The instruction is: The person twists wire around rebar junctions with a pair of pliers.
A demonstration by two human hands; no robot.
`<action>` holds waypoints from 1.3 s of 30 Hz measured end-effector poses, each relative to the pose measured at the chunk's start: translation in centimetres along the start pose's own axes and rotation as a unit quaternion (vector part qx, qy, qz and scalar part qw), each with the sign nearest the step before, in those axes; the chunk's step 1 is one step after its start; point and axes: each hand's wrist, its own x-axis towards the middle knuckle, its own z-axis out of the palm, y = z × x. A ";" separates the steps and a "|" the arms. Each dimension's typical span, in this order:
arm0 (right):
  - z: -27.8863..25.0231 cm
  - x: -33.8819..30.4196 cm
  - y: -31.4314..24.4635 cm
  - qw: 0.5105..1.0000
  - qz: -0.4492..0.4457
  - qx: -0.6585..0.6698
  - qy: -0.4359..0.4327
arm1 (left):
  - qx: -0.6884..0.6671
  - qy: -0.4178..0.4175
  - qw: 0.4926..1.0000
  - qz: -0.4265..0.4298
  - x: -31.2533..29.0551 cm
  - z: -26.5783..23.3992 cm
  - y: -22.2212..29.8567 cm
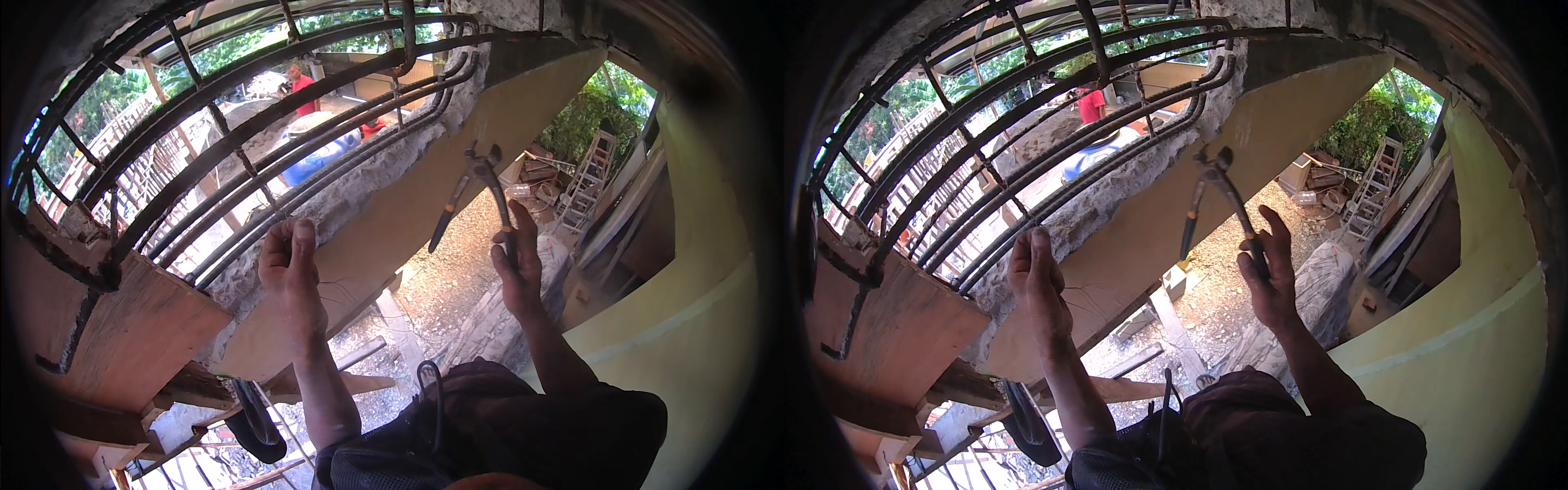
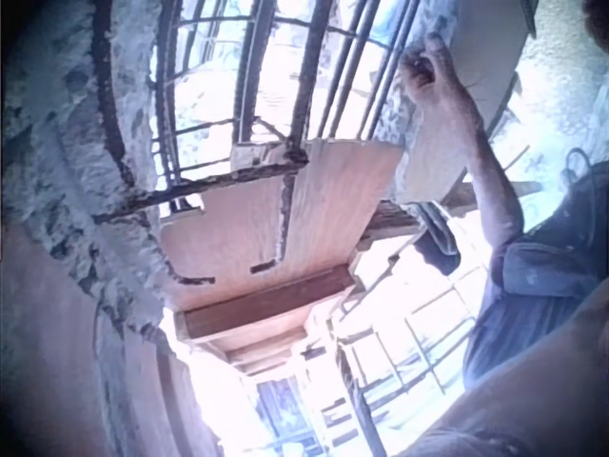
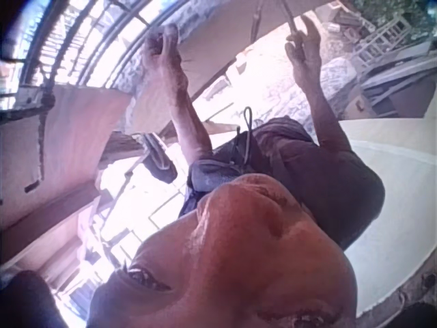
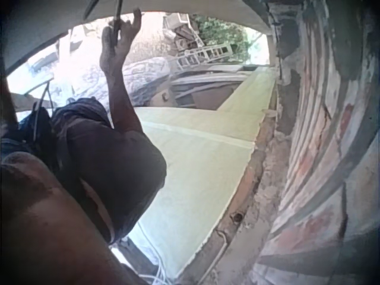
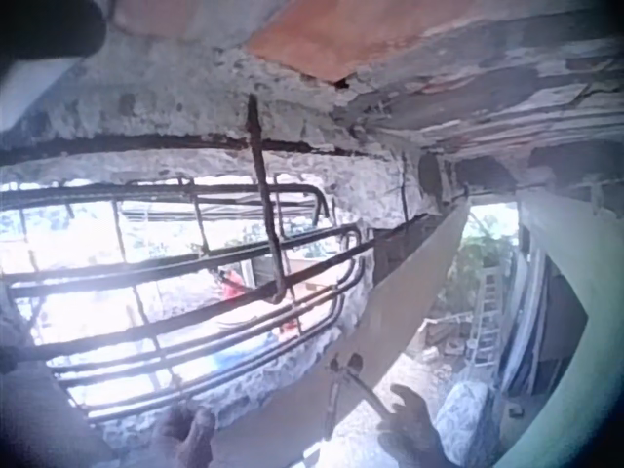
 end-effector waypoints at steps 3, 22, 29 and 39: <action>3.6 1.1 -1.6 0.989 -0.066 0.026 -0.126 | 0.038 -0.039 0.998 0.008 -0.1 0.0 -0.2; 9.6 2.9 -5.3 0.862 0.196 0.338 -0.324 | 0.030 0.027 0.998 0.038 0.7 -1.4 -0.5; 7.9 4.3 -4.4 0.905 0.233 0.195 -0.297 | 0.109 0.043 0.986 0.116 0.9 -1.1 -2.2; 10.4 4.6 -4.2 0.903 0.161 0.112 -0.383 | 0.096 0.056 0.983 0.146 0.9 -1.4 -2.2</action>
